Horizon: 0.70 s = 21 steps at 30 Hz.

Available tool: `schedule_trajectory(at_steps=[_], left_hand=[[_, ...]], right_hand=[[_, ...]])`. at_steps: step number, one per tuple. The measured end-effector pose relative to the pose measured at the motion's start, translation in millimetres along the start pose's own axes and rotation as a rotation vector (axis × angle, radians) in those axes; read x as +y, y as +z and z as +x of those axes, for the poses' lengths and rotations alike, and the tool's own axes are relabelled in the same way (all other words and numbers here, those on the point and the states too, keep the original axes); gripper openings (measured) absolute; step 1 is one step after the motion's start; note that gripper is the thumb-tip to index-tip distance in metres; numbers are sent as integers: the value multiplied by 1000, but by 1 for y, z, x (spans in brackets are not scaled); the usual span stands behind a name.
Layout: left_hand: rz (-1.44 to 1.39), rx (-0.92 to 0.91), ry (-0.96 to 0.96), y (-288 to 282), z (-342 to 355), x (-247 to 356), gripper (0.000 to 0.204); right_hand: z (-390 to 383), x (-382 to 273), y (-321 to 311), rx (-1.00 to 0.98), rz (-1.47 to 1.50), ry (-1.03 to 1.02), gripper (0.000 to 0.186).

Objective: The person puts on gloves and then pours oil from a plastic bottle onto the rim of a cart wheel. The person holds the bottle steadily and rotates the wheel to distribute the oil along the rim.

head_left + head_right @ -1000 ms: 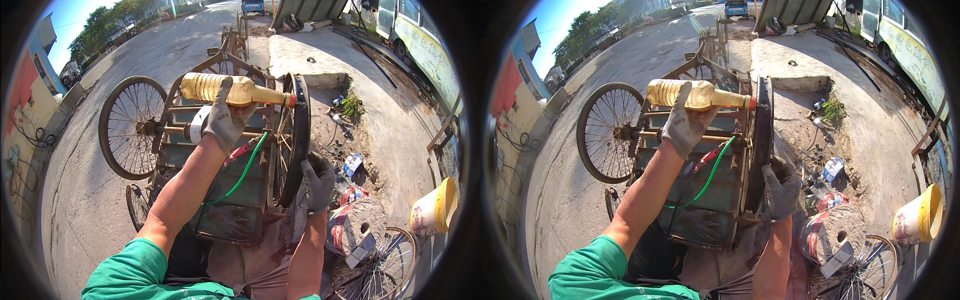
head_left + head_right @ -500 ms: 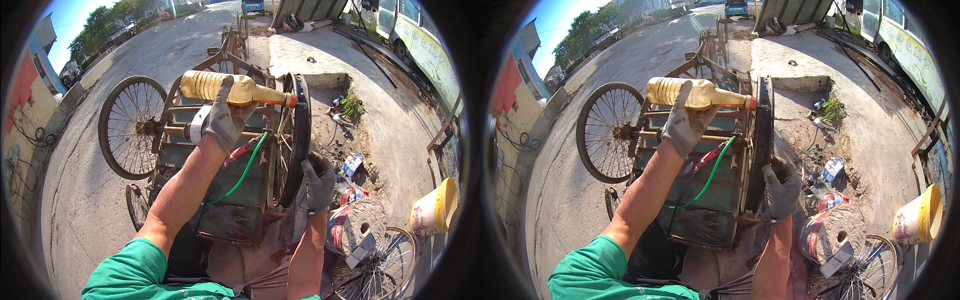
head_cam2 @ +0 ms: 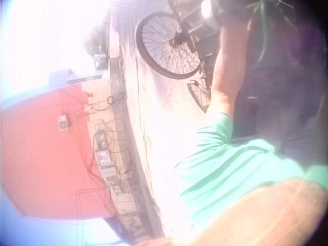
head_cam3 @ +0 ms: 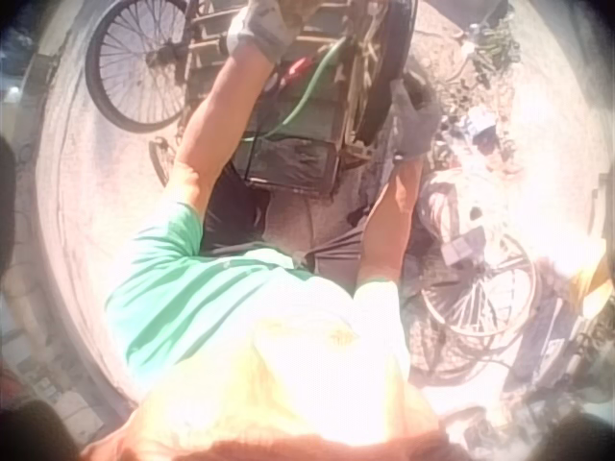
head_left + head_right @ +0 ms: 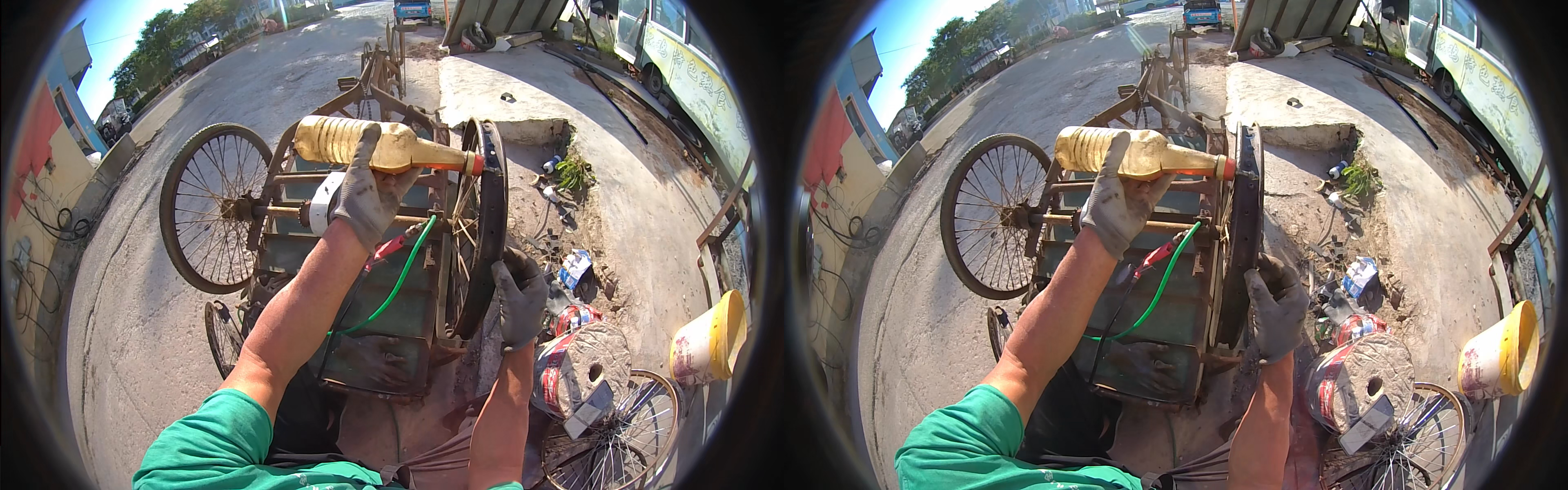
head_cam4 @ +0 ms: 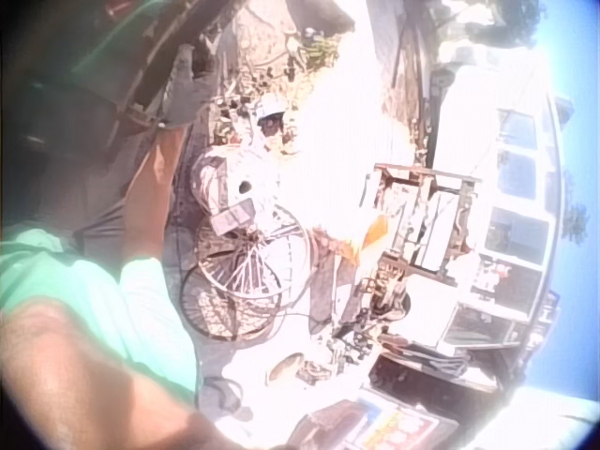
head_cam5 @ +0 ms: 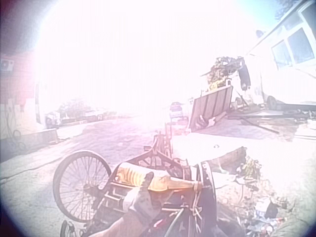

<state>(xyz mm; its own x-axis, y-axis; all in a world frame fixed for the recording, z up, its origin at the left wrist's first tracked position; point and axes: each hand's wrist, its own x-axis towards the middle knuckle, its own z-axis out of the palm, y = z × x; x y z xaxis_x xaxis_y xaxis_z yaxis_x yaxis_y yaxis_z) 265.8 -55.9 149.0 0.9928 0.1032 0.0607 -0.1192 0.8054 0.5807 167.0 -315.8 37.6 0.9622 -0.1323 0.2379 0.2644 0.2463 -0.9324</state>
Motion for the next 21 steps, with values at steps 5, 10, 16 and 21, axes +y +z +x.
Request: schedule_trajectory(at_steps=[5,10,16,21], left_hand=[[-17,-8,-6,-2,2,0,43],[-46,-9,-7,-3,0,1,45],[-78,-58,-51,-10,2,-2,44],[-76,-40,-38,-5,-6,-2,45]], right_hand=[[1,2,-3,-20,3,-12,33],[-10,-20,-24,-198,-294,49,34],[-21,4,-43,-279,-212,305,27],[-19,-5,-38,-276,-371,201,25]])
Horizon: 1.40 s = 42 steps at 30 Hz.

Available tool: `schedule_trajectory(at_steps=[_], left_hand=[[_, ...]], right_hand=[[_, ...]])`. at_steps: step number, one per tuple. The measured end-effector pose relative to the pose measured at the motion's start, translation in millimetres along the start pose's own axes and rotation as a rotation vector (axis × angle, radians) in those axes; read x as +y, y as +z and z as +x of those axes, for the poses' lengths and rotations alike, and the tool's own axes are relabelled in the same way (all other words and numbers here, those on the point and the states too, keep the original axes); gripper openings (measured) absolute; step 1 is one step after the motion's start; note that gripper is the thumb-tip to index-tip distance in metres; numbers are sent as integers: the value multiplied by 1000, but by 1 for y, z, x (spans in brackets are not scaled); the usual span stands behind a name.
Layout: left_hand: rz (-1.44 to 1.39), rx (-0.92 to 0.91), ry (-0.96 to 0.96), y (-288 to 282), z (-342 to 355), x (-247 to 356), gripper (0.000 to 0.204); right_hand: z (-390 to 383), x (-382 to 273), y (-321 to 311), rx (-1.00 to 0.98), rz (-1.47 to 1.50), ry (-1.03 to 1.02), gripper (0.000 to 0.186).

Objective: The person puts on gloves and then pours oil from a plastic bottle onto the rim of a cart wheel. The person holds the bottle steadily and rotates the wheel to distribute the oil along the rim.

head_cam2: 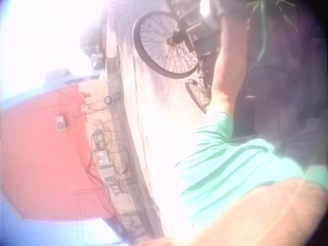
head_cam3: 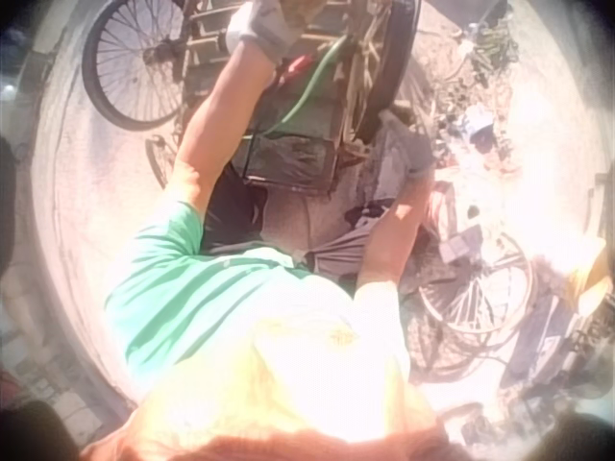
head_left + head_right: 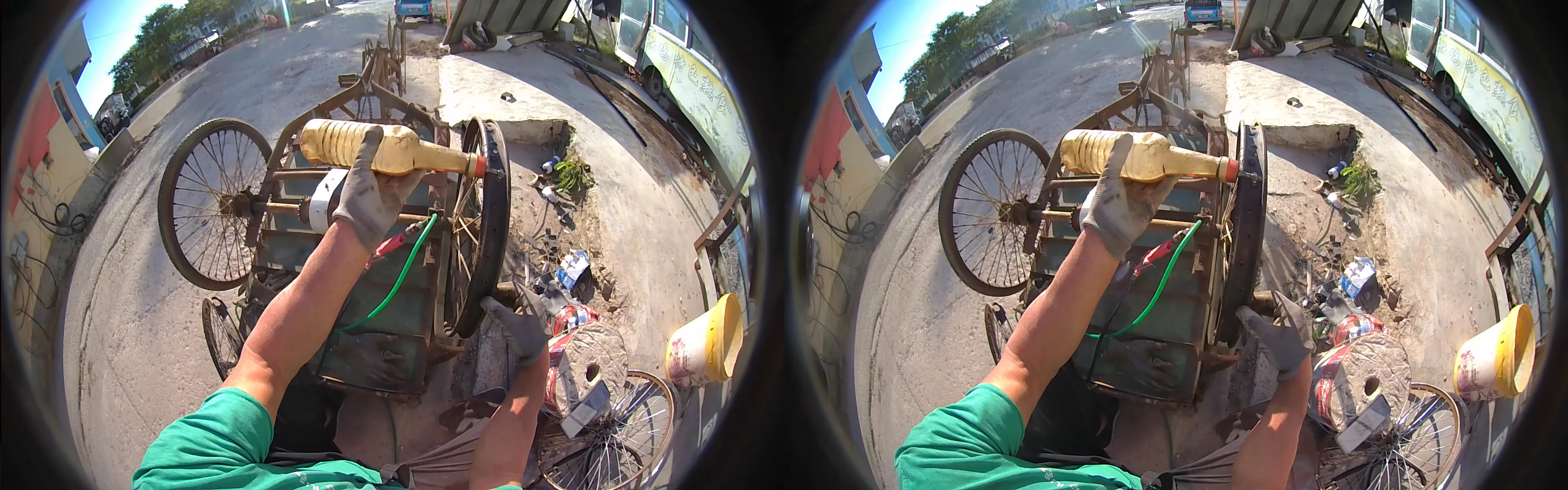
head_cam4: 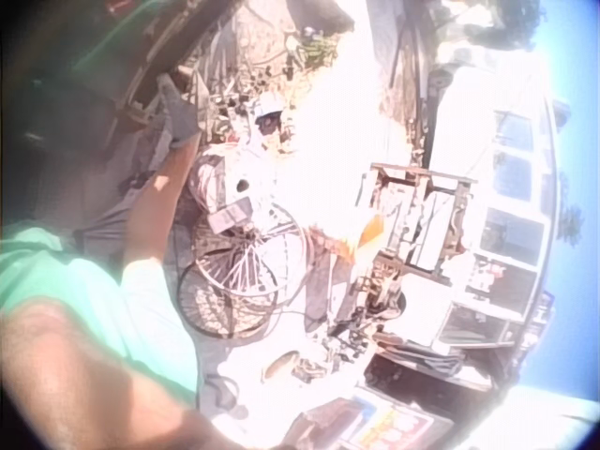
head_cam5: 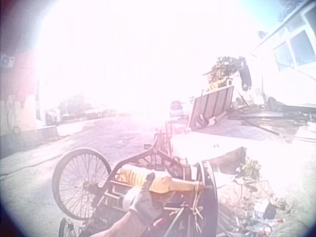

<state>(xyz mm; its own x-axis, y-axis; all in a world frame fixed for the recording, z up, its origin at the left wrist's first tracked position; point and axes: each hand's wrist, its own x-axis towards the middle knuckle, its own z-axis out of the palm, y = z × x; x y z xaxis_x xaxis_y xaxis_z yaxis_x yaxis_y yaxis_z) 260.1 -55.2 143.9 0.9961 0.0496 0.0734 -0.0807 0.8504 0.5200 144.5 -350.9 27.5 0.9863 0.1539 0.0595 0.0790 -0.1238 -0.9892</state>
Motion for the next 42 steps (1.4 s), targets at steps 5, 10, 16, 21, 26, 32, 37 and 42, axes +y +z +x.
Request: schedule_trajectory(at_steps=[5,10,16,21,26,32,37,42], left_hand=[[-21,8,-33,2,-3,2,47],[-21,-37,-36,-5,0,4,47],[7,2,-22,3,-5,3,45],[19,3,-7,1,-2,3,45],[36,11,9,-2,0,3,47],[57,14,17,-1,2,4,45],[31,53,5,0,2,4,45],[24,14,-8,-1,-4,4,45]], right_hand=[[3,-1,3,50,19,-13,27],[6,8,6,163,-100,-128,31],[15,68,-2,357,-790,-651,35],[12,65,2,293,-813,-433,33],[19,52,1,210,-576,-279,31],[15,31,4,185,-403,-215,39],[13,23,5,176,-451,-108,35],[15,4,15,183,-138,-89,30]])
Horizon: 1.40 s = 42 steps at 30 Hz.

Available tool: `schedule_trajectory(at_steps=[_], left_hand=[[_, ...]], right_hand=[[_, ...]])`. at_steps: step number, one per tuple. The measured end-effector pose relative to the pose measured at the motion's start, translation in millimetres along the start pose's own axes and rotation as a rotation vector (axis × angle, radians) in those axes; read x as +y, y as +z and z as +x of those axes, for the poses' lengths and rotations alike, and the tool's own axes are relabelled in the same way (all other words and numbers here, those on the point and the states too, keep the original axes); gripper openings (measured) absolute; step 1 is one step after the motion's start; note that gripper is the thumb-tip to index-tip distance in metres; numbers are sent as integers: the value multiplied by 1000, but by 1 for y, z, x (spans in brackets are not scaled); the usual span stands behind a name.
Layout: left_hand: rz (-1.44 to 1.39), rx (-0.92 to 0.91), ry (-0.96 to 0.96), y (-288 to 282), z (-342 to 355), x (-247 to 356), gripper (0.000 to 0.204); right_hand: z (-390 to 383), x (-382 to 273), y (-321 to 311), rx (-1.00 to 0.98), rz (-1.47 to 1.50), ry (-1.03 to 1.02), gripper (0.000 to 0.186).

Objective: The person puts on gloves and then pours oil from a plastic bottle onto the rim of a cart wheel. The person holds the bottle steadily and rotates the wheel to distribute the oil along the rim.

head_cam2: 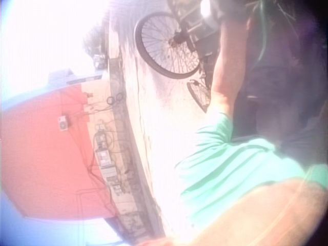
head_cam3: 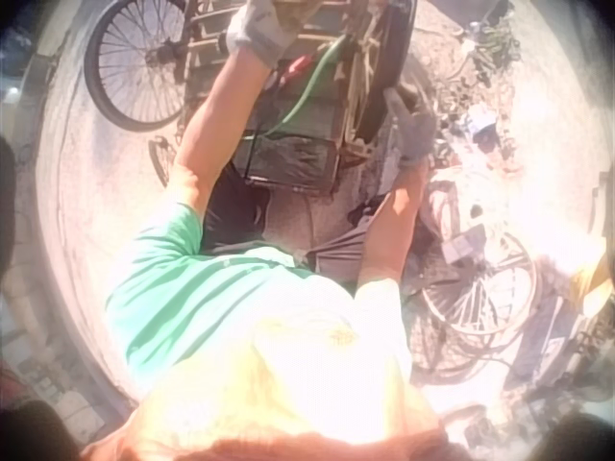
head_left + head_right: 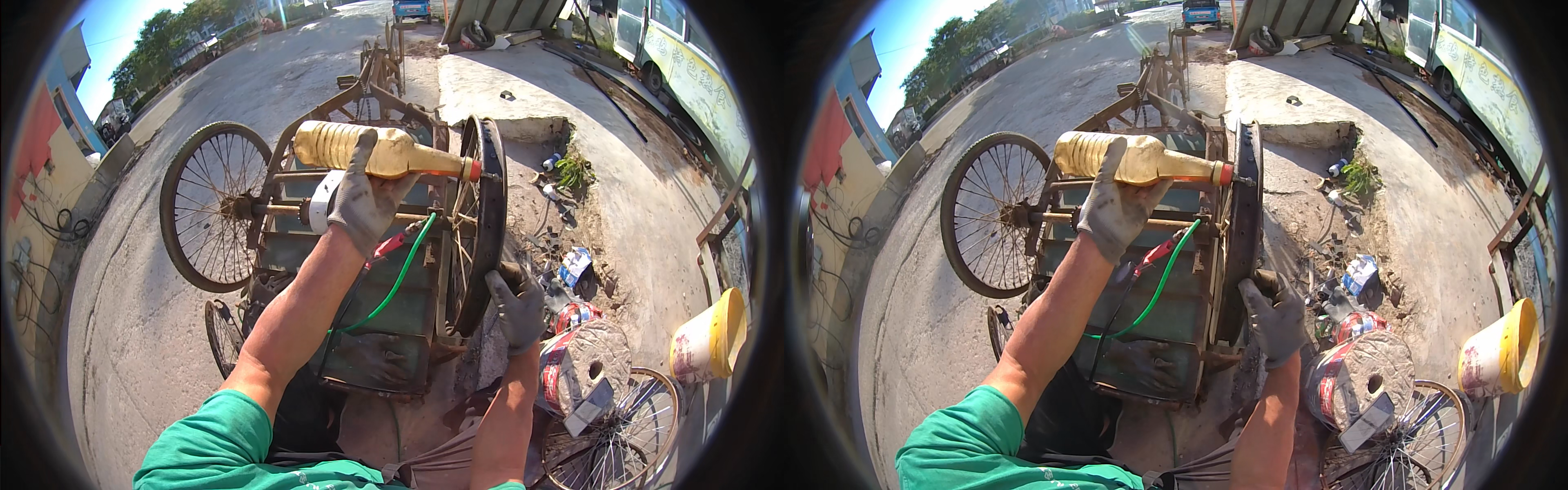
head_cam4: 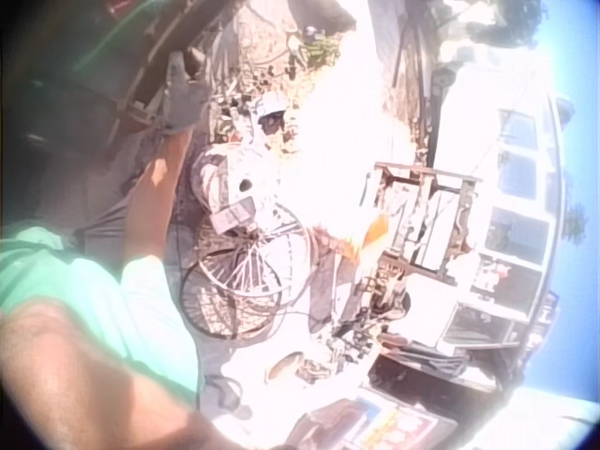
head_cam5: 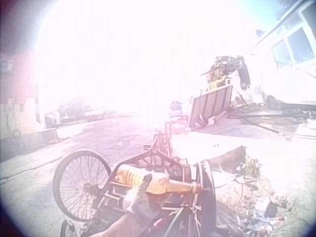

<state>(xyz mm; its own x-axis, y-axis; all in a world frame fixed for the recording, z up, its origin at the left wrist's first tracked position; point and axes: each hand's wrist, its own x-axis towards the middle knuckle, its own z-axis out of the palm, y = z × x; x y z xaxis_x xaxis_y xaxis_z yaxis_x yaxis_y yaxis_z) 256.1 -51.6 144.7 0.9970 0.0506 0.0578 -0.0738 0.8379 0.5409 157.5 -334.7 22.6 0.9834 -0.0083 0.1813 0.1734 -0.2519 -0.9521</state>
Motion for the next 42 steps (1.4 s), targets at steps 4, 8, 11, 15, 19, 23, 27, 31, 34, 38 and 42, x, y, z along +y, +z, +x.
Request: schedule_trajectory(at_steps=[4,8,11,15,19,23,27,31,34,38,42], left_hand=[[8,16,2,-2,-3,-1,45],[11,34,-3,-1,-5,-2,45],[15,22,-7,-1,-6,0,46],[18,21,-5,0,-7,-1,48],[11,-13,-10,-4,-6,2,49],[8,-22,-17,-4,-5,1,50],[18,-21,-8,-4,-5,2,49],[15,-3,-2,-2,-5,-1,47],[-1,0,-10,-4,-3,0,45],[9,-2,1,-2,-4,0,44],[-22,-3,-17,-7,-1,1,45]], right_hand=[[3,8,3,60,-83,-141,33],[4,12,3,40,-92,-144,31],[6,11,2,-12,19,-55,32],[5,21,3,10,-16,-125,33],[7,24,3,9,-71,-198,34],[6,20,1,16,-127,-262,34],[6,-1,4,28,-11,-2,34],[5,13,3,54,-82,-186,34],[7,14,4,45,-34,-125,34],[11,18,8,74,52,-24,36],[4,4,4,88,-19,-145,38]])
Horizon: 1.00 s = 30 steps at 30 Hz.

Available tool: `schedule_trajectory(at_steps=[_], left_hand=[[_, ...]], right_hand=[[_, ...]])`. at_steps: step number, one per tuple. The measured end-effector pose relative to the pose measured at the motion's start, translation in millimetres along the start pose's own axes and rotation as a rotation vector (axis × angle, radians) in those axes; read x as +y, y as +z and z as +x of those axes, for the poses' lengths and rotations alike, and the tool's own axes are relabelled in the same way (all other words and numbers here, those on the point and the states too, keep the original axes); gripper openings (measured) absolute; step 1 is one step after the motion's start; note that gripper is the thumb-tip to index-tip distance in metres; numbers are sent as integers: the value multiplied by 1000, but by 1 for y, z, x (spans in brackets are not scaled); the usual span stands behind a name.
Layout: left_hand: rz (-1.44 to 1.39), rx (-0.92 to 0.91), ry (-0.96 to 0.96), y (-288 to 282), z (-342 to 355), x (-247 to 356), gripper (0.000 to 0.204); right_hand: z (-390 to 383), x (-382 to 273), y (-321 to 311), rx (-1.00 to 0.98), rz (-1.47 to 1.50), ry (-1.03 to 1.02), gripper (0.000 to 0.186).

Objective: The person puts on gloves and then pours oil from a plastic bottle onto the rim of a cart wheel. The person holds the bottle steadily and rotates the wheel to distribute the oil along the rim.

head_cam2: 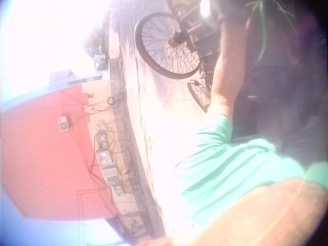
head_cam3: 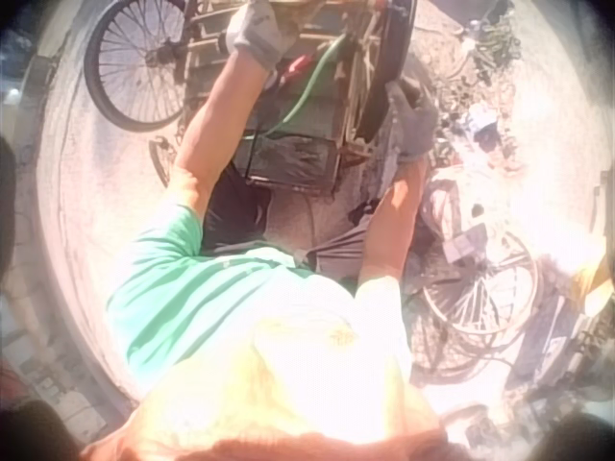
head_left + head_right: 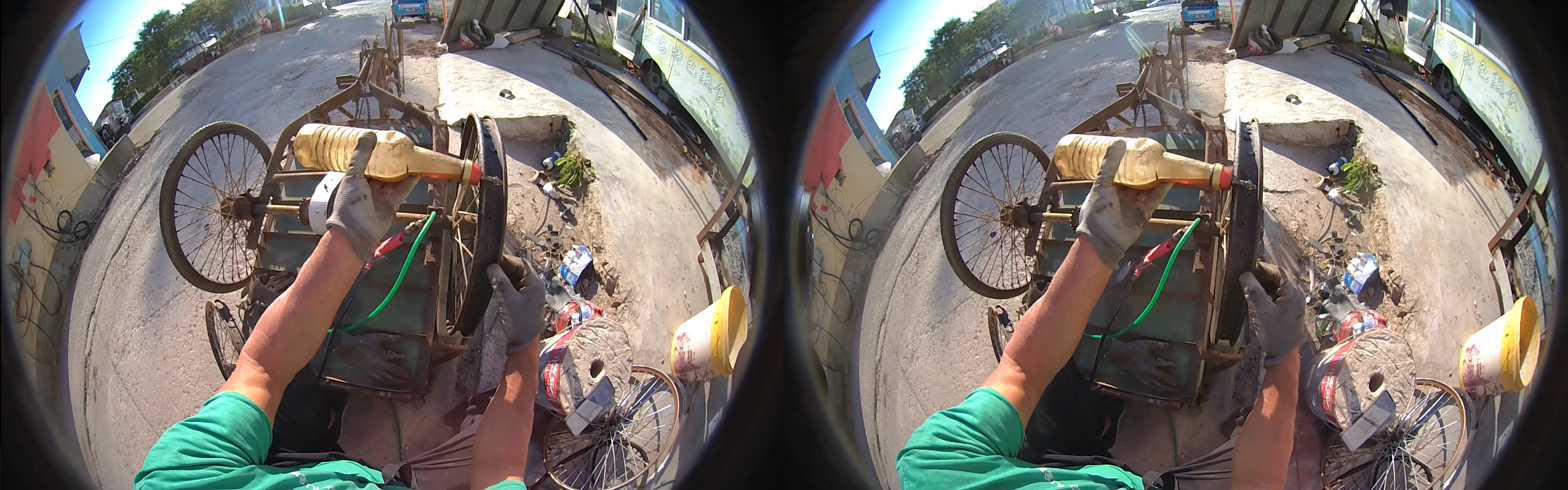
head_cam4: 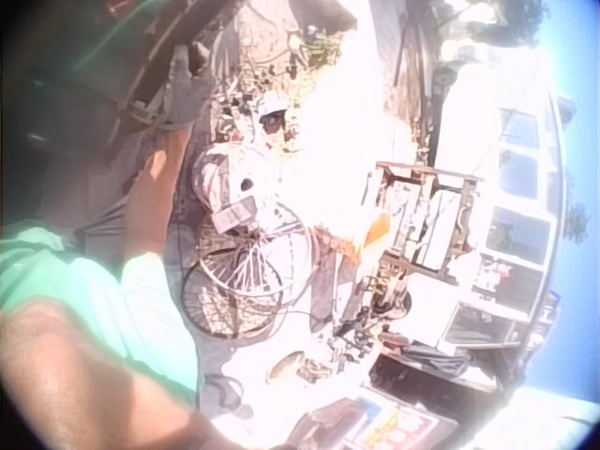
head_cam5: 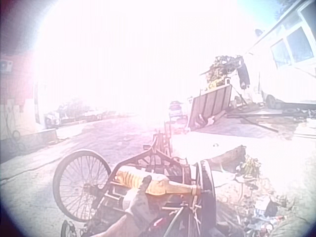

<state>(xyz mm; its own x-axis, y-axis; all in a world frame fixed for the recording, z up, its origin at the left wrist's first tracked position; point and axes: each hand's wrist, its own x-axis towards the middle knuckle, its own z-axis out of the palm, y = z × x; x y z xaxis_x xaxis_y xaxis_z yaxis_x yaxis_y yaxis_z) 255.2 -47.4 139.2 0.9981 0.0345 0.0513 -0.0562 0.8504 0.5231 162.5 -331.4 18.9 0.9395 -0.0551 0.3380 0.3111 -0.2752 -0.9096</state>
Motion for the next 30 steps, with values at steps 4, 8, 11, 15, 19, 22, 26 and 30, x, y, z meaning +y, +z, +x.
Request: schedule_trajectory(at_steps=[4,8,11,15,19,22,26,30], left_hand=[[-23,4,19,3,-4,-2,45],[-18,-9,7,3,-6,-3,44],[-37,-24,-16,-1,-8,-1,45],[-54,-7,-38,0,-9,-1,46],[-33,4,-40,0,-8,1,47],[-3,7,-17,0,-10,-1,47],[0,19,-14,1,-10,0,47],[21,11,-2,3,-12,-1,49]], right_hand=[[-4,-16,-27,-280,315,423,27],[-8,-10,-27,-421,314,435,21],[-12,-19,-22,-229,219,448,18],[-4,-17,-26,-350,317,406,21],[-3,-12,-23,-309,304,353,30],[-4,-24,-21,-248,203,259,34],[-4,-26,-19,-215,157,183,29],[-6,-12,-15,-131,57,169,27]])
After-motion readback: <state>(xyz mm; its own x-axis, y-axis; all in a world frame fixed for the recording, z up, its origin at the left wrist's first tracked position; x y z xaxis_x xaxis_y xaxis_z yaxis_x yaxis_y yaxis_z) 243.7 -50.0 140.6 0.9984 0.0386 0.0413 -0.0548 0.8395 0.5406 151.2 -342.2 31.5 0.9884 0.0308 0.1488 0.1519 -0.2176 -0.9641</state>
